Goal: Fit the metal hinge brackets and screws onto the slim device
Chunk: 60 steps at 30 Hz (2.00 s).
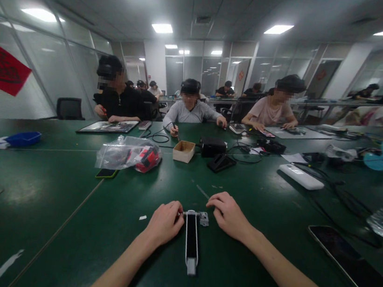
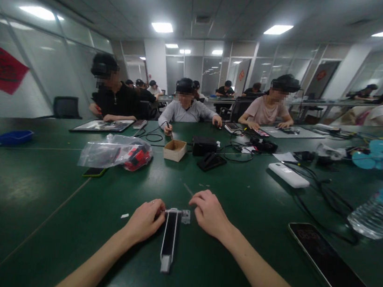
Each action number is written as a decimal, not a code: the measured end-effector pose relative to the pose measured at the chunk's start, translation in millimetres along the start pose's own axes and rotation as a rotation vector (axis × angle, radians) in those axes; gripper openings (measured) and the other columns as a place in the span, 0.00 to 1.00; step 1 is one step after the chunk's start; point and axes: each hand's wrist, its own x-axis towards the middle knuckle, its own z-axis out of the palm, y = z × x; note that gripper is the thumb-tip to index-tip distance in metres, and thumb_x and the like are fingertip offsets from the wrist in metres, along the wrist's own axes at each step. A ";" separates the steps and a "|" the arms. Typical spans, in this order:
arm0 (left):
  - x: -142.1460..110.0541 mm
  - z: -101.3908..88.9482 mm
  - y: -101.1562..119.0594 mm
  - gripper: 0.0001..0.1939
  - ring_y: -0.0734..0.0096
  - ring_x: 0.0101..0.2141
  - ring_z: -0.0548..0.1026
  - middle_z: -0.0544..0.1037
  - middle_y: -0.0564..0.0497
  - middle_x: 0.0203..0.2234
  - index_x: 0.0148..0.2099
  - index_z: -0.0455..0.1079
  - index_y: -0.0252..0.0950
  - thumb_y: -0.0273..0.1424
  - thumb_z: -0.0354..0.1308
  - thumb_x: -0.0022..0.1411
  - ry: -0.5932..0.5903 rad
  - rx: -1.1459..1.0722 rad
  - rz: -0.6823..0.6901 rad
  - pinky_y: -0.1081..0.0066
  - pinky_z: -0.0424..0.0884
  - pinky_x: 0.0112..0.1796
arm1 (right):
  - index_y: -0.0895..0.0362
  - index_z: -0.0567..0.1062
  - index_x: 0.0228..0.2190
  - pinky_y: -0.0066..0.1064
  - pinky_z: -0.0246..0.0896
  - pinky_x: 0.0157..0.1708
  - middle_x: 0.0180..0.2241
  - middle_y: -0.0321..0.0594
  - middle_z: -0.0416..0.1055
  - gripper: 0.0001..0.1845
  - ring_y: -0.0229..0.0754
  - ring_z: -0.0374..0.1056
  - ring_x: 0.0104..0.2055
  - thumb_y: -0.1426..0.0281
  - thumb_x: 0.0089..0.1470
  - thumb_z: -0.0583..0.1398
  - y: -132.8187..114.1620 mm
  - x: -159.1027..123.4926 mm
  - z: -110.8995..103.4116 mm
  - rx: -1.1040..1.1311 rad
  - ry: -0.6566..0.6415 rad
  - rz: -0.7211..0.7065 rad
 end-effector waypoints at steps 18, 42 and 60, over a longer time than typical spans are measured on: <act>-1.9 2.1 8.9 0.09 0.67 0.34 0.71 0.73 0.49 0.34 0.38 0.64 0.36 0.31 0.44 0.64 -0.005 0.013 -0.052 0.69 0.62 0.34 | 0.56 0.73 0.43 0.40 0.59 0.43 0.42 0.45 0.69 0.16 0.45 0.62 0.44 0.71 0.56 0.51 37.0 1.1 -5.8 -0.118 -0.045 0.159; -1.9 4.8 5.6 0.09 0.67 0.34 0.70 0.73 0.49 0.35 0.41 0.65 0.36 0.31 0.44 0.64 0.010 -0.045 -0.018 0.68 0.63 0.35 | 0.55 0.73 0.39 0.40 0.58 0.42 0.40 0.43 0.69 0.13 0.45 0.61 0.44 0.67 0.58 0.52 23.5 2.3 -10.6 -0.080 -0.060 0.130; -0.8 5.3 6.8 0.09 0.67 0.35 0.70 0.73 0.49 0.36 0.40 0.65 0.36 0.30 0.44 0.64 -0.001 -0.031 -0.028 0.68 0.63 0.36 | 0.54 0.74 0.34 0.39 0.58 0.42 0.36 0.40 0.68 0.09 0.42 0.61 0.41 0.71 0.55 0.54 -1.2 -0.9 -4.9 0.113 -0.169 0.052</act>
